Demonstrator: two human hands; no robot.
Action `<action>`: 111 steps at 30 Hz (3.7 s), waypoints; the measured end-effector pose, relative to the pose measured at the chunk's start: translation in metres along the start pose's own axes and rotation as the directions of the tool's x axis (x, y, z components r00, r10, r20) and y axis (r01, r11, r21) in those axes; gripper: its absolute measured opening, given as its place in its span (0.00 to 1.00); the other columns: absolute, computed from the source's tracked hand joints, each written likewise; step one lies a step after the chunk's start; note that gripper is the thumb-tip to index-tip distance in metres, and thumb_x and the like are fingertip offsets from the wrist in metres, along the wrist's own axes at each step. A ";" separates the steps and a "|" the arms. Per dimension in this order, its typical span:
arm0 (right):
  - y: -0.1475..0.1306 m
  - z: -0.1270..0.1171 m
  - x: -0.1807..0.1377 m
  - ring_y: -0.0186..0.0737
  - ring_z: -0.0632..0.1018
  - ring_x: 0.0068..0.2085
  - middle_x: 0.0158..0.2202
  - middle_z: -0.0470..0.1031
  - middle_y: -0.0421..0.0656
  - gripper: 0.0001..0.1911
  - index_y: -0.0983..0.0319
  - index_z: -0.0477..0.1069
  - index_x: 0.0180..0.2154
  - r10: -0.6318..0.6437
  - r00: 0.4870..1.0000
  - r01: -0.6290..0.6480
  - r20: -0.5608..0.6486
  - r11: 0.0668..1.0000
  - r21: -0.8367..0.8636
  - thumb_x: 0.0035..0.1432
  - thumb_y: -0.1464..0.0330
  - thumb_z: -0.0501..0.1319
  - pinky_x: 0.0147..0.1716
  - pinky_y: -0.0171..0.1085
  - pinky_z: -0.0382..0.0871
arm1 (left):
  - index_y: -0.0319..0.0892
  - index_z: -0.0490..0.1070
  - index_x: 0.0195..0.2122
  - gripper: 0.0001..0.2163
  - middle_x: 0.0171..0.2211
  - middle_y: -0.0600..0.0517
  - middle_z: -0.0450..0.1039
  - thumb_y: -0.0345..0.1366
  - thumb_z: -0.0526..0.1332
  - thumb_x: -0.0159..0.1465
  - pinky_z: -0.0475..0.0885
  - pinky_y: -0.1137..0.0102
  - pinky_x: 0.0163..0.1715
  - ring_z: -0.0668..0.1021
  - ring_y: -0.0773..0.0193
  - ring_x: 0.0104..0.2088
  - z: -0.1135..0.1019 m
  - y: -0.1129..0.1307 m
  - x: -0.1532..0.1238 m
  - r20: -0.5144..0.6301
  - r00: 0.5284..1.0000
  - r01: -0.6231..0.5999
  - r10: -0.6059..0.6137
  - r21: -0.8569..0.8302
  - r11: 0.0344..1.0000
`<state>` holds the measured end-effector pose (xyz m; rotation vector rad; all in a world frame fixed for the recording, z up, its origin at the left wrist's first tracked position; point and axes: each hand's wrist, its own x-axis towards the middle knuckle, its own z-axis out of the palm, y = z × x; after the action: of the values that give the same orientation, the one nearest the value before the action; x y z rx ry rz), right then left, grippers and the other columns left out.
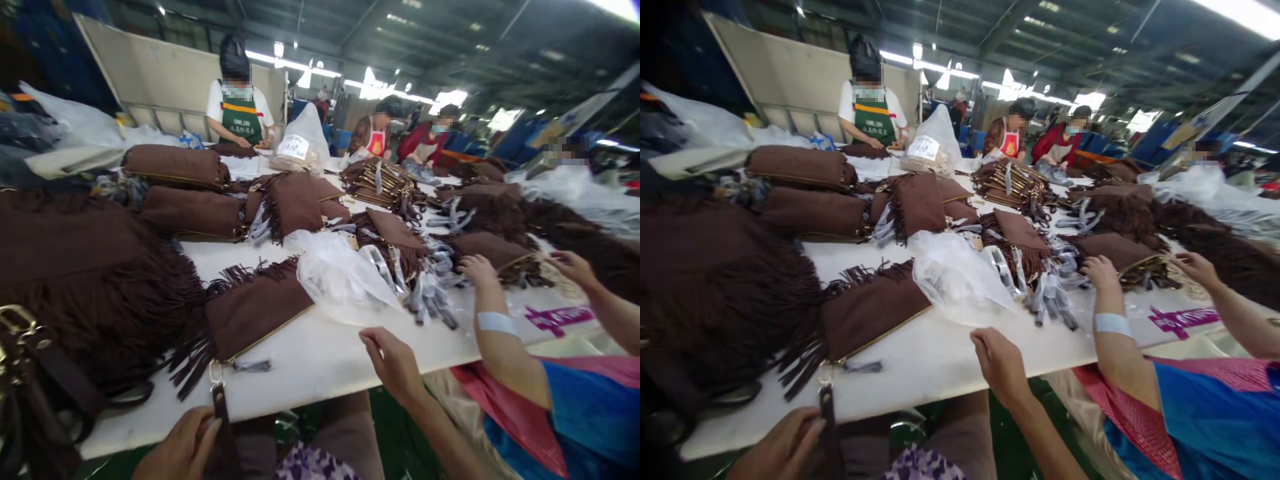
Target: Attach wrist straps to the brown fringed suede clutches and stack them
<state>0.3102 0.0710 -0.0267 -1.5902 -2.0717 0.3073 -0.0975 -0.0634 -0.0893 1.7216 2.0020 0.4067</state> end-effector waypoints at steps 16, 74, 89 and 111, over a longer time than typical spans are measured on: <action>0.037 0.067 0.125 0.46 0.72 0.38 0.42 0.72 0.55 0.16 0.67 0.72 0.44 0.057 0.993 -0.093 -0.102 0.919 -0.384 0.64 0.74 0.47 0.35 0.40 0.64 | 0.52 0.68 0.57 0.18 0.66 0.47 0.54 0.31 0.54 0.68 0.57 0.49 0.61 0.60 0.48 0.64 0.012 0.107 0.133 -0.031 0.852 -0.482 0.523 0.346 0.805; 0.013 0.051 0.083 0.42 0.73 0.53 0.52 0.72 0.46 0.21 0.58 0.64 0.56 -0.136 0.989 0.141 -0.051 0.984 0.107 0.63 0.76 0.50 0.53 0.42 0.70 | 0.42 0.70 0.37 0.05 0.34 0.50 0.76 0.36 0.58 0.65 0.64 0.68 0.35 0.77 0.58 0.35 0.098 0.229 0.249 -0.031 0.916 -0.397 0.399 -0.200 0.896; 0.039 0.037 0.105 0.42 0.75 0.39 0.36 0.76 0.44 0.09 0.59 0.73 0.38 -0.070 0.995 0.063 0.069 0.994 0.092 0.63 0.67 0.55 0.39 0.38 0.66 | 0.41 0.71 0.46 0.11 0.43 0.48 0.73 0.39 0.61 0.65 0.68 0.67 0.46 0.74 0.58 0.44 0.078 0.236 0.231 -0.054 0.831 -0.553 0.554 -0.186 0.812; -0.035 -0.038 0.015 0.35 0.70 0.25 0.22 0.69 0.38 0.14 0.60 0.73 0.33 0.147 0.862 -0.447 0.484 0.670 0.592 0.57 0.55 0.64 0.24 0.32 0.64 | 0.44 0.63 0.61 0.32 0.66 0.46 0.54 0.23 0.60 0.54 0.56 0.60 0.62 0.57 0.52 0.65 0.022 0.216 0.187 0.202 0.610 -0.601 0.766 -0.512 0.614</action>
<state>0.2975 0.0704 0.0255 -1.4341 -1.5935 1.4657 0.0766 0.1556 -0.0273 2.0455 0.7886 0.5971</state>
